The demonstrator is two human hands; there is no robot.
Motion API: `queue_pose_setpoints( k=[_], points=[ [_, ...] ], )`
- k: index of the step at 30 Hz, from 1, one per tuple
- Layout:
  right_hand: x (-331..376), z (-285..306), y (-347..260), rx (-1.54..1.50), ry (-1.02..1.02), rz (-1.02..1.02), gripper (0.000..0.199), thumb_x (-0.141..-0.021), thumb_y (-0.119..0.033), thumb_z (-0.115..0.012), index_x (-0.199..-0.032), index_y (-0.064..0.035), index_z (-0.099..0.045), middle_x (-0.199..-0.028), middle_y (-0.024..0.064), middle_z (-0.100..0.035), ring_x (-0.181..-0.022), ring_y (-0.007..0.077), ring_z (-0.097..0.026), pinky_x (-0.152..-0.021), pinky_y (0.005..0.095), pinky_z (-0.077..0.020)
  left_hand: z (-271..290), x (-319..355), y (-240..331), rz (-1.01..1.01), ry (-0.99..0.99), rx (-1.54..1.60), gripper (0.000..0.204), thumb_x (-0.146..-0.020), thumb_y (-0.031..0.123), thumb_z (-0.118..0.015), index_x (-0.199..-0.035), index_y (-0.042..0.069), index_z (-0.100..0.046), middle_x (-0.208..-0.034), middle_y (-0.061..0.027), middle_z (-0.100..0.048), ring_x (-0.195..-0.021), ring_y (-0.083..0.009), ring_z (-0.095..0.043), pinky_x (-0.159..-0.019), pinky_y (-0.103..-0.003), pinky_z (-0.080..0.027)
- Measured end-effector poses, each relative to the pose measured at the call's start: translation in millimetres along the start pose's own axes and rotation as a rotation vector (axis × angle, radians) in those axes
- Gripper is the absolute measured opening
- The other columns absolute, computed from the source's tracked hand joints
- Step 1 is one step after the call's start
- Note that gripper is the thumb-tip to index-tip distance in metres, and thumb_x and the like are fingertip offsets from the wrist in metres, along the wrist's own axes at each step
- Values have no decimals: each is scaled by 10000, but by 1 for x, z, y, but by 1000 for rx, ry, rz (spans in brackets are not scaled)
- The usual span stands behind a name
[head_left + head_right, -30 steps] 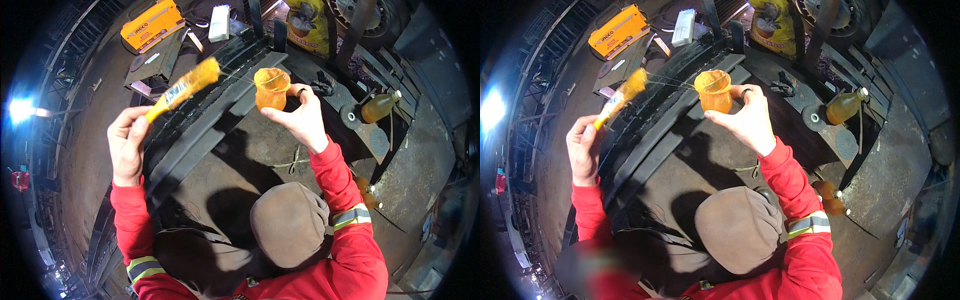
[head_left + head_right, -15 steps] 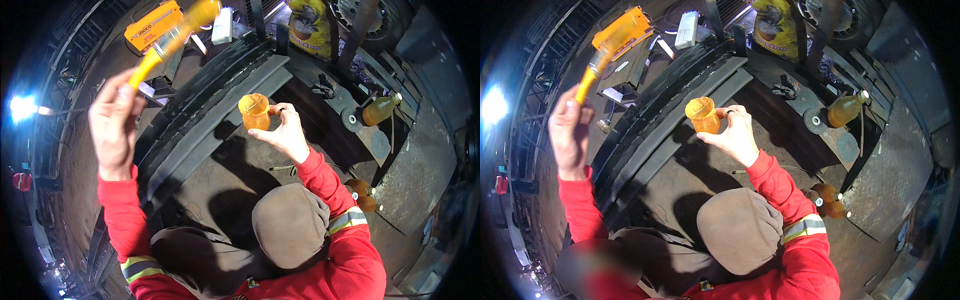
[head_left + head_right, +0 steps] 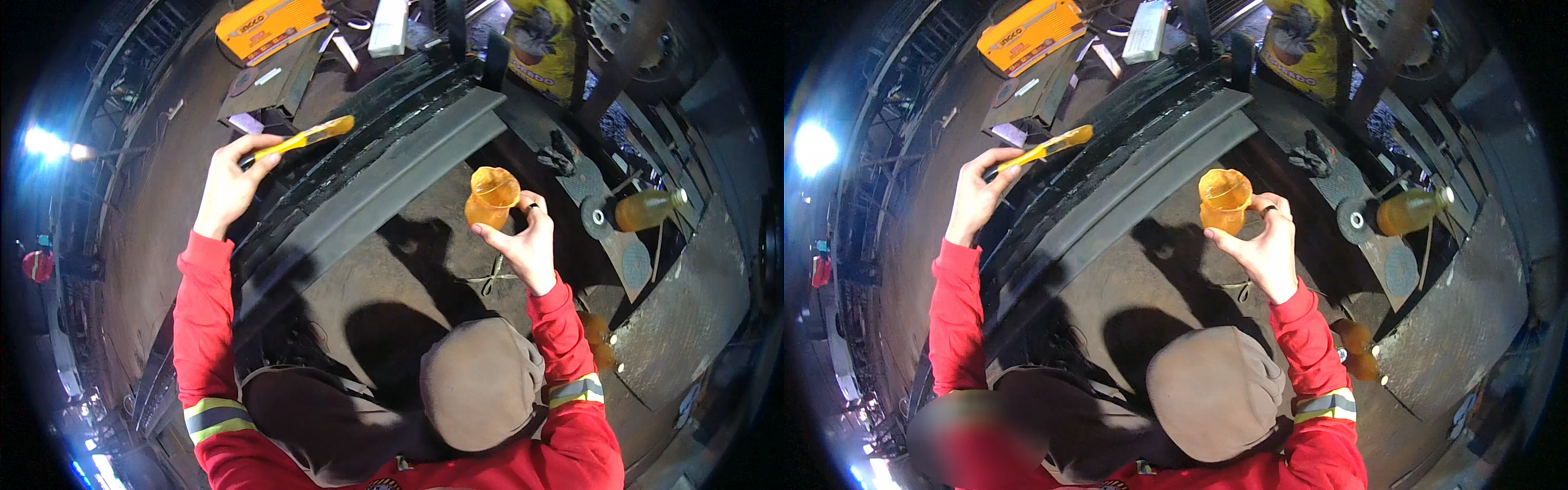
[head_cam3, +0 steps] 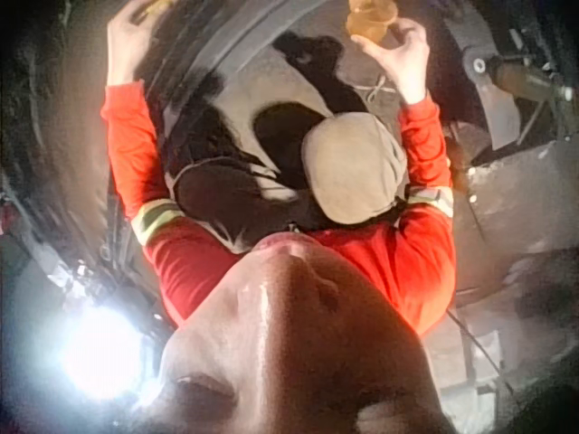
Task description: The person pours a yellow liquid from a bottle into a small plastic cup. They then use a yellow paintbrush to apply the liquid onto a long, dark metal beam, repeatedly dipping the brush into the cup to maintain coverage.
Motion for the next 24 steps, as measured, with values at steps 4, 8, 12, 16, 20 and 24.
queue_pose_setpoints(
  k=[4, 8, 12, 16, 20, 24],
  points=[
    [-22, -14, -9, -99, -19, -32, 583, -586, -241, -951, -997, 42, -649, -1115, 132, -574, -1022, 215, -592, -921, 339, -487, -18, -7, 1, -27, -43, 37, 232, -867, 104, -711, -1074, 0, -708, -991, -116, -734, -948, -196, -673, -893, -321, -487],
    [-51, -18, -13, -139, -16, -84, 583, -601, -199, -945, -1063, 23, -669, -1170, 111, -567, -1097, 203, -576, -1002, 341, -447, -8, -5, 11, -290, -65, -69, 215, -823, 2, -722, -1033, -15, -684, -953, -161, -710, -902, -273, -695, -834, -357, -522],
    [-76, -16, -25, -253, -79, -175, 664, -609, -116, -939, -1176, 21, -620, -1204, 88, -612, -1119, 190, -597, -1016, 325, -442, 7, -2, -16, 24, 46, 170, 170, -843, -9, -705, -1010, -20, -679, -898, -148, -691, -846, -236, -683, -784, -328, -517],
    [-95, -4, -44, -284, -61, -177, 592, -660, 11, -883, -1188, 26, -617, -1152, 100, -676, -1067, 182, -635, -998, 343, -455, -22, -7, 25, -190, -63, -40, 151, -778, -33, -687, -926, -30, -657, -799, -175, -590, -754, -370, -603, -659, -412, -491],
    [-106, 3, -48, -324, -123, -261, 616, -642, 44, -880, -1196, 16, -614, -1149, 98, -671, -1080, 188, -629, -1014, 351, -450, 26, -3, 17, 101, -3, 18, 164, -797, -19, -702, -958, -22, -669, -799, -168, -611, -724, -343, -628, -658, -381, -489],
    [-120, -11, -51, -334, -244, -286, 717, -616, -17, -908, -1245, 15, -565, -1195, 90, -618, -1083, 189, -628, -976, 350, -501, -4, -11, 21, -39, -32, 146, 183, -816, -26, -696, -993, 2, -664, -800, -130, -597, -732, -293, -590, -652, -360, -466]
  ],
)
Point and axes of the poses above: each hand's wrist, its own x-axis away from the middle knuckle, its own z-axis out of the back of the hand, y = z × x, the point moved 6 cm from there along -x, towards the middle knuckle
